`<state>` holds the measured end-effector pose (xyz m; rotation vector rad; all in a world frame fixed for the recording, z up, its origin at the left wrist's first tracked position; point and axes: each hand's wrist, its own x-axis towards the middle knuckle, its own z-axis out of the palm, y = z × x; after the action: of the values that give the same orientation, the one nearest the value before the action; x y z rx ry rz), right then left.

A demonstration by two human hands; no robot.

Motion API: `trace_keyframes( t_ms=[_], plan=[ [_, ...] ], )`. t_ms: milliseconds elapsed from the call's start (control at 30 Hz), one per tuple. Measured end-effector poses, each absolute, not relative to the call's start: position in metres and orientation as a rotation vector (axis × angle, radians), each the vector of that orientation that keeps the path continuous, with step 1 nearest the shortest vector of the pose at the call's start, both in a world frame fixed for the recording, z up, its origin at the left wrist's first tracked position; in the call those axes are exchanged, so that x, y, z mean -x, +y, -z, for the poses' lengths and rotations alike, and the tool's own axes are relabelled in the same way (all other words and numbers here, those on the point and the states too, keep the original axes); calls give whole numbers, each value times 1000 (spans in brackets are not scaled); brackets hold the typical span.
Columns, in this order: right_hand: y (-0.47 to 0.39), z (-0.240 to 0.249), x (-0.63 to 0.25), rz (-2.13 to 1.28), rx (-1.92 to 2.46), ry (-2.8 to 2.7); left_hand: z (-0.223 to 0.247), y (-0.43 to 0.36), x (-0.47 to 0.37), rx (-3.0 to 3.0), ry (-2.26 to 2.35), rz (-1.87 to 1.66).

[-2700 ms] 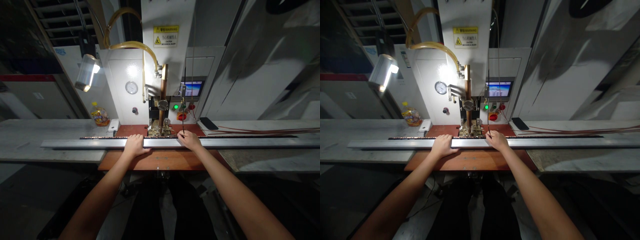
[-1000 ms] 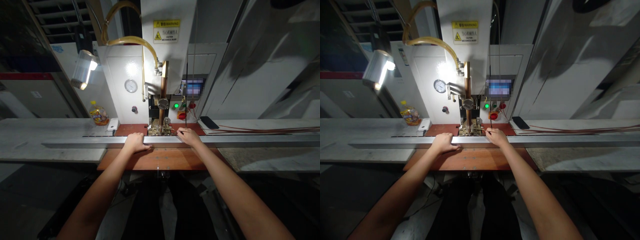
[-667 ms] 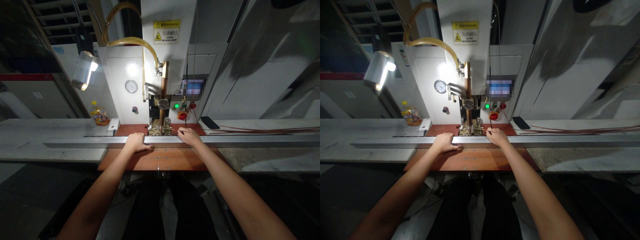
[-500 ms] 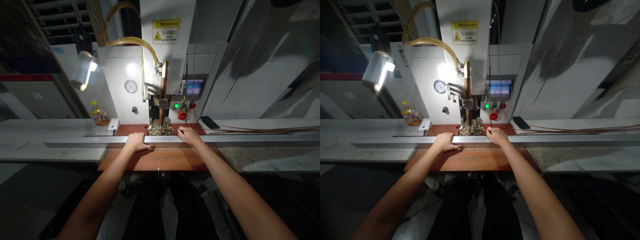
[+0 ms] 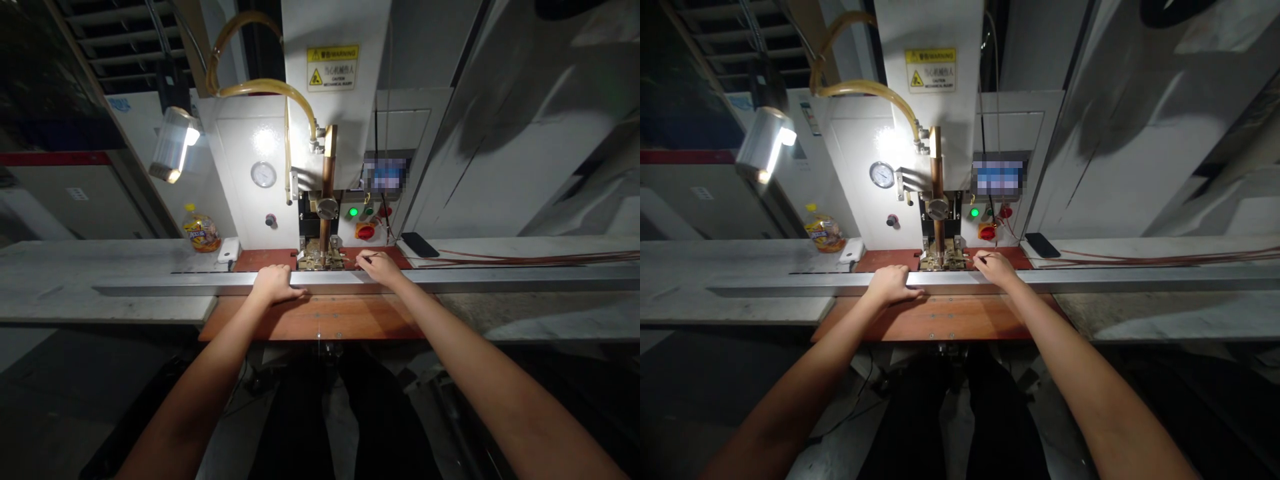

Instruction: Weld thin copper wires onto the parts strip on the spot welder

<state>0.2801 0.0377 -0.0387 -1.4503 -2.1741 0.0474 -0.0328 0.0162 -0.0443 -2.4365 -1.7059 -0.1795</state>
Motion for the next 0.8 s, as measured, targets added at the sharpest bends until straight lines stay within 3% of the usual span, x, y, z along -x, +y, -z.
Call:
trace_keyframes(
  t_ms=[800],
  plan=[
    [46, 48, -242, -17, 1560, -2276, 44, 15, 33, 2440, -1718, 176]
  ],
)
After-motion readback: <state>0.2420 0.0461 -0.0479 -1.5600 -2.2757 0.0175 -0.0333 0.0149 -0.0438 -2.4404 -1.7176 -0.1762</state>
